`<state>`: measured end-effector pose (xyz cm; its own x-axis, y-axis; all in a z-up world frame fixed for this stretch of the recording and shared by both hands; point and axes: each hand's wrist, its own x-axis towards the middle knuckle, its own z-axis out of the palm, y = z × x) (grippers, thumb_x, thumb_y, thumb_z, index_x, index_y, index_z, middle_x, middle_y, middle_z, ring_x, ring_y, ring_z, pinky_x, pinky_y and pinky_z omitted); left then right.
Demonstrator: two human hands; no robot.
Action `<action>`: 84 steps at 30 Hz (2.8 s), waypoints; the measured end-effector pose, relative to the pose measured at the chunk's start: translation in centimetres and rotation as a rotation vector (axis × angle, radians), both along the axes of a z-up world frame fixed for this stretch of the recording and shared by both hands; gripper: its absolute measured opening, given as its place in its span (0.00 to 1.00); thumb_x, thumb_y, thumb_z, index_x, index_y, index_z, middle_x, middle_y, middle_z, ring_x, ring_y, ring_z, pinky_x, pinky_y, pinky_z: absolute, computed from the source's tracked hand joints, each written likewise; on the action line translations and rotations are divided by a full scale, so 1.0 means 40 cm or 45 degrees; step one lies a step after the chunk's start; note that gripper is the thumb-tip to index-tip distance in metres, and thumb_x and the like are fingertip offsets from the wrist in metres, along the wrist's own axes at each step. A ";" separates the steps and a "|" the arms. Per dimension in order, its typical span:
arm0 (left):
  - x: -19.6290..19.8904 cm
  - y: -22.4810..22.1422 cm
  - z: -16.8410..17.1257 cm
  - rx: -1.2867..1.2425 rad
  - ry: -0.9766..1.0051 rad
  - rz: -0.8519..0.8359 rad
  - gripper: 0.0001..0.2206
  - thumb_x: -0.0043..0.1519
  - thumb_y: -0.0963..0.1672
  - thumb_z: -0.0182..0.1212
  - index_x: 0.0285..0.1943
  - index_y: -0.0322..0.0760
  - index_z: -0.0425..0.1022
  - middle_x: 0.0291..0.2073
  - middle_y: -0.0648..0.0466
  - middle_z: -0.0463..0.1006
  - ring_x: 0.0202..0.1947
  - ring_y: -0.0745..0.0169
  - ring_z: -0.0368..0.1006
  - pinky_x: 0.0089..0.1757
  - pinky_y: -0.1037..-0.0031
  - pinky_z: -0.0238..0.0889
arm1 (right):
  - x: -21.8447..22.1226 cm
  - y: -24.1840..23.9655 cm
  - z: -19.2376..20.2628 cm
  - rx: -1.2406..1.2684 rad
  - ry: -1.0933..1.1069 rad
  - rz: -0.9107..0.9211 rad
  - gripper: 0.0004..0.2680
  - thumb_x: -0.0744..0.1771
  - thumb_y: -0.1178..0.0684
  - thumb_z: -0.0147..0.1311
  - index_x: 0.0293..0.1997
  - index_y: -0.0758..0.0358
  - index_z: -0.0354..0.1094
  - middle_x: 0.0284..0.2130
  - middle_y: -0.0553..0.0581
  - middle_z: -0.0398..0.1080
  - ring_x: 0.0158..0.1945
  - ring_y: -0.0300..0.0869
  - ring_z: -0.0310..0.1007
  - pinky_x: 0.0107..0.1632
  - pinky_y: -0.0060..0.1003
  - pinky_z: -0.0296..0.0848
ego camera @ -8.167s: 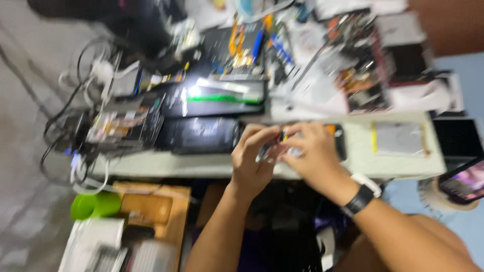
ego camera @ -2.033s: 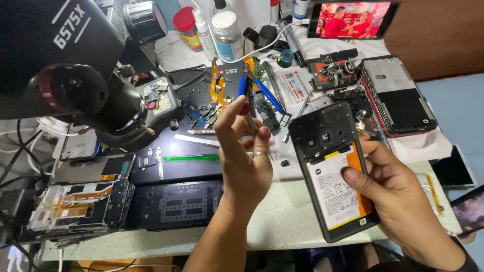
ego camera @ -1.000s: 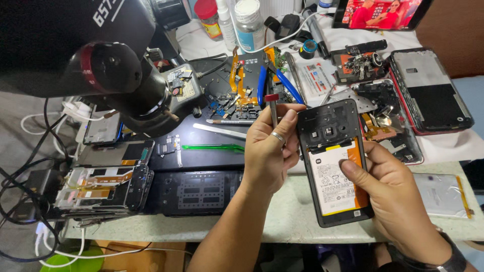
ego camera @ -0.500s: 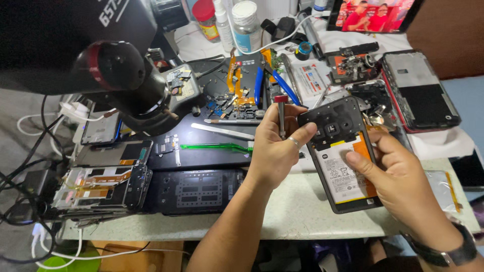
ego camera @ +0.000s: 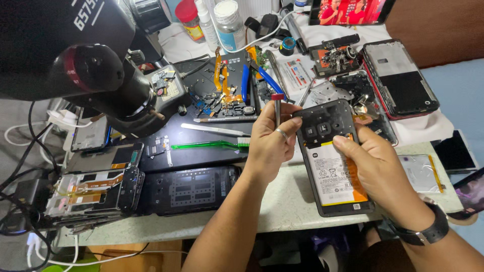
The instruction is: The person uses a screwdriver to remove and reinsert small screws from a disassembled smartphone. They repeatedly pick up screws from the workbench, align them with screw holes on the phone, and tighten them. The phone remains open with the battery exposed throughout the clip.
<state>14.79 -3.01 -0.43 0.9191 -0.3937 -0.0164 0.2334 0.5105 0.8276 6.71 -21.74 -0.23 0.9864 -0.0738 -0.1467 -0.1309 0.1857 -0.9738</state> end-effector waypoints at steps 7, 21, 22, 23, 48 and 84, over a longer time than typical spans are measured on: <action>-0.004 0.004 -0.004 0.006 -0.062 -0.017 0.09 0.65 0.38 0.56 0.53 0.34 0.70 0.20 0.60 0.64 0.14 0.77 0.52 0.18 0.80 0.44 | -0.005 -0.003 0.012 -0.030 0.019 0.003 0.10 0.70 0.53 0.48 0.53 0.69 0.69 0.36 0.52 0.75 0.35 0.32 0.73 0.38 0.31 0.72; -0.040 -0.025 0.009 0.195 -0.338 -0.085 0.09 0.60 0.40 0.68 0.47 0.32 0.75 0.34 0.60 0.78 0.32 0.81 0.70 0.34 0.86 0.62 | 0.012 -0.037 0.057 0.548 -0.279 -0.384 0.06 0.73 0.58 0.48 0.56 0.61 0.68 0.49 0.55 0.75 0.47 0.42 0.78 0.45 0.37 0.76; -0.029 -0.023 0.007 0.155 -0.287 0.007 0.09 0.61 0.40 0.70 0.45 0.30 0.75 0.32 0.59 0.77 0.28 0.80 0.67 0.30 0.84 0.57 | 0.012 -0.044 0.057 0.540 -0.253 -0.335 0.06 0.73 0.59 0.49 0.56 0.61 0.69 0.49 0.56 0.75 0.46 0.42 0.77 0.41 0.37 0.75; -0.024 -0.018 0.004 0.115 -0.231 0.101 0.09 0.62 0.40 0.72 0.44 0.29 0.75 0.29 0.59 0.76 0.25 0.79 0.64 0.25 0.82 0.53 | 0.013 -0.052 0.056 0.518 -0.224 -0.375 0.07 0.73 0.58 0.49 0.57 0.61 0.68 0.50 0.56 0.75 0.46 0.42 0.78 0.42 0.37 0.76; -0.015 0.000 0.013 0.125 -0.078 0.133 0.09 0.60 0.37 0.66 0.48 0.28 0.77 0.27 0.59 0.77 0.16 0.83 0.57 0.18 0.82 0.44 | 0.041 -0.108 0.009 0.386 -0.323 -0.605 0.12 0.72 0.62 0.52 0.62 0.56 0.60 0.49 0.58 0.75 0.45 0.45 0.79 0.37 0.38 0.77; 0.027 0.051 -0.023 -0.561 -0.277 0.186 0.13 0.75 0.47 0.52 0.50 0.32 0.75 0.30 0.57 0.70 0.29 0.69 0.63 0.35 0.73 0.60 | -0.070 0.079 0.021 -1.683 -0.901 0.600 0.34 0.51 0.31 0.69 0.63 0.47 0.70 0.59 0.57 0.64 0.63 0.55 0.62 0.61 0.48 0.61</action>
